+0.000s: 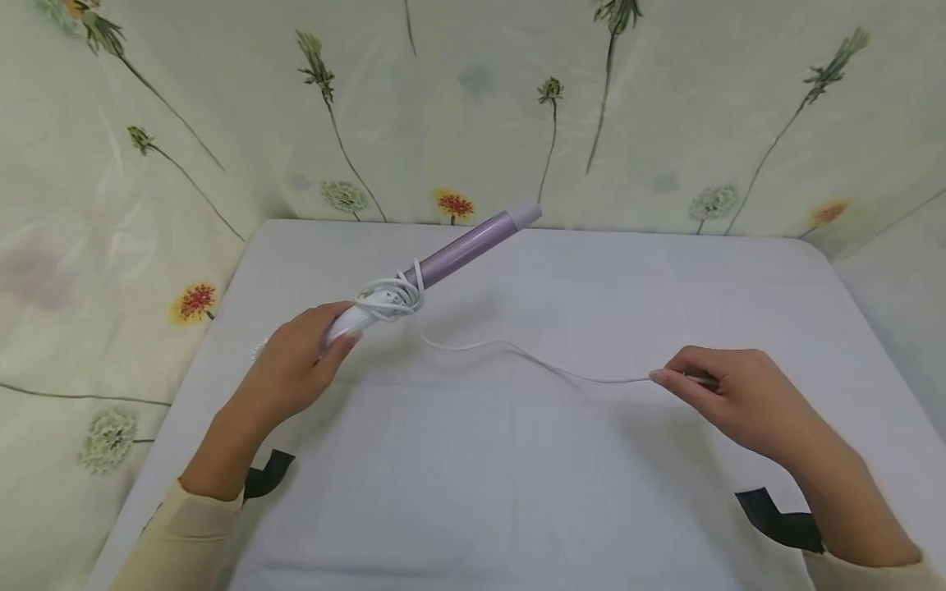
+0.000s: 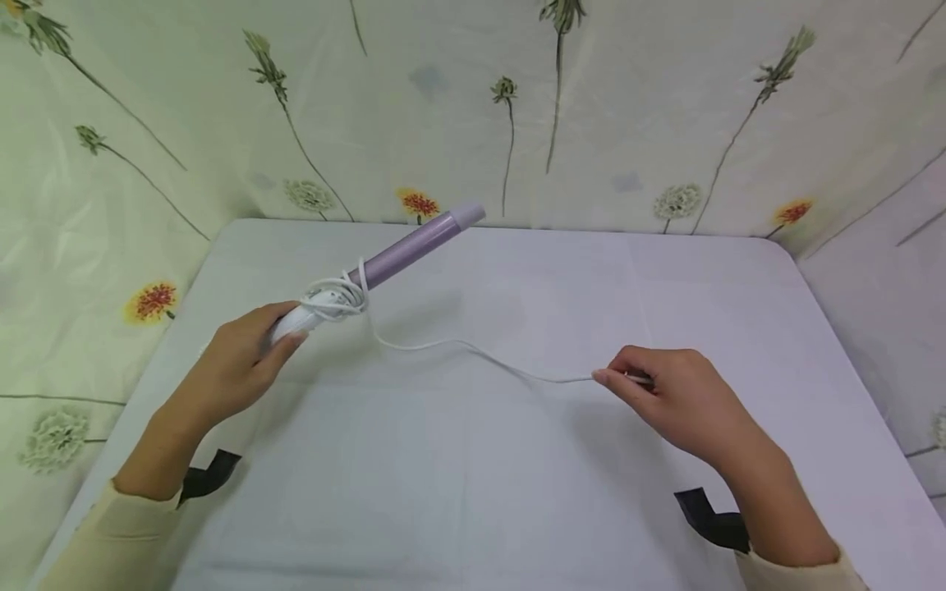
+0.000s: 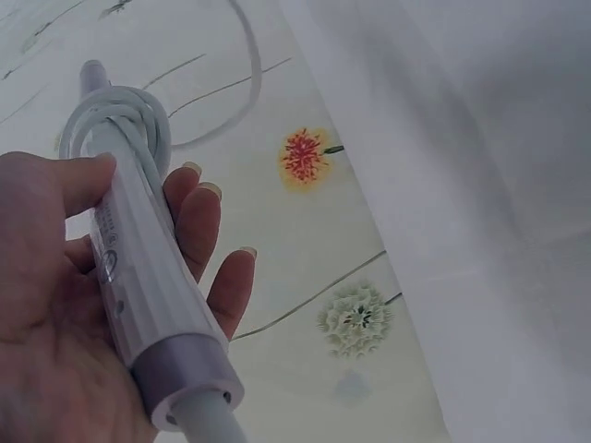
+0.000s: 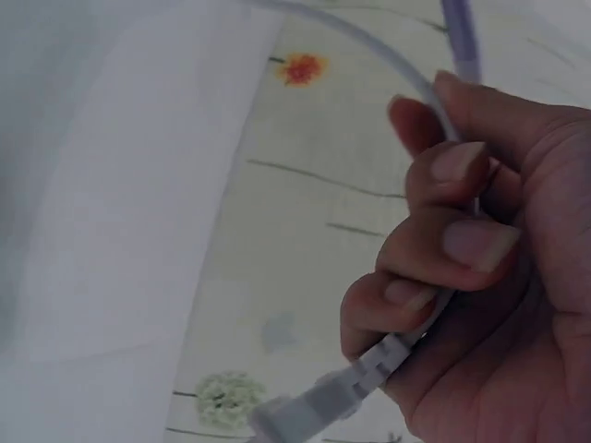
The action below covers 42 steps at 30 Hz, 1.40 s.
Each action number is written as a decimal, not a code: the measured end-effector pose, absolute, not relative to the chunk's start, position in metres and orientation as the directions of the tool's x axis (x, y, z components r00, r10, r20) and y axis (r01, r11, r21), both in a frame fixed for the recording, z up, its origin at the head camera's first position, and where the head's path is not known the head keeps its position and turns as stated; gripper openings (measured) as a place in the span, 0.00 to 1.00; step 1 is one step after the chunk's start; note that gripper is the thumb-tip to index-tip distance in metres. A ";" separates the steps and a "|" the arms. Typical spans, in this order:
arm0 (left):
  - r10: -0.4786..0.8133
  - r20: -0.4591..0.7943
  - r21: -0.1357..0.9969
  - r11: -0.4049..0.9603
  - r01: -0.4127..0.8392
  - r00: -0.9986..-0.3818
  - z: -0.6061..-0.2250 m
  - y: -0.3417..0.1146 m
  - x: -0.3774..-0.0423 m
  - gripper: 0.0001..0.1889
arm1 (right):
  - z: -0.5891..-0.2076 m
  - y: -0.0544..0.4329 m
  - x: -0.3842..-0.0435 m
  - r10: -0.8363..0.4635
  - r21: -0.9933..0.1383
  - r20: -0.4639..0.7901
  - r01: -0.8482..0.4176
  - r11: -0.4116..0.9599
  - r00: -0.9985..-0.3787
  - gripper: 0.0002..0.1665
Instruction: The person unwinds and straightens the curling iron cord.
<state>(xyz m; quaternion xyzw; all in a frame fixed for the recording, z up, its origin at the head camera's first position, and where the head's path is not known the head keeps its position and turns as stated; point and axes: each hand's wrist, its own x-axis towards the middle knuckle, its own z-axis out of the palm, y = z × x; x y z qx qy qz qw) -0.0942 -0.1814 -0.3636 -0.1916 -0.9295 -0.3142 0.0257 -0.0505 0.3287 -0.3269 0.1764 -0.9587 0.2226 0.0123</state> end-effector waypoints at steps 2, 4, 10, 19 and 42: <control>0.340 0.160 0.612 0.703 0.363 -0.927 -0.360 -0.181 -0.092 0.22 | -0.336 0.333 -0.057 -0.310 -0.366 0.015 -0.294 0.883 -0.951 0.07; 0.352 0.164 0.642 0.671 0.370 -0.922 -0.357 -0.181 -0.089 0.22 | -0.343 0.337 -0.064 -0.279 -0.330 -0.050 -0.248 0.911 -0.959 0.10; 0.445 0.244 0.642 0.592 0.488 -0.862 -0.351 -0.177 -0.079 0.21 | -0.364 0.345 -0.093 -0.160 -0.295 -0.153 -0.109 0.949 -0.975 0.13; 0.500 0.289 0.571 0.594 0.566 -0.816 -0.339 -0.167 -0.068 0.20 | -0.390 0.342 -0.117 -0.178 -0.202 -0.249 -0.128 0.971 -0.952 0.14; 0.656 0.306 0.461 0.531 0.711 -0.690 -0.333 -0.147 -0.056 0.24 | -0.399 0.229 -0.103 -0.683 -0.275 0.122 -0.685 0.674 -0.720 0.50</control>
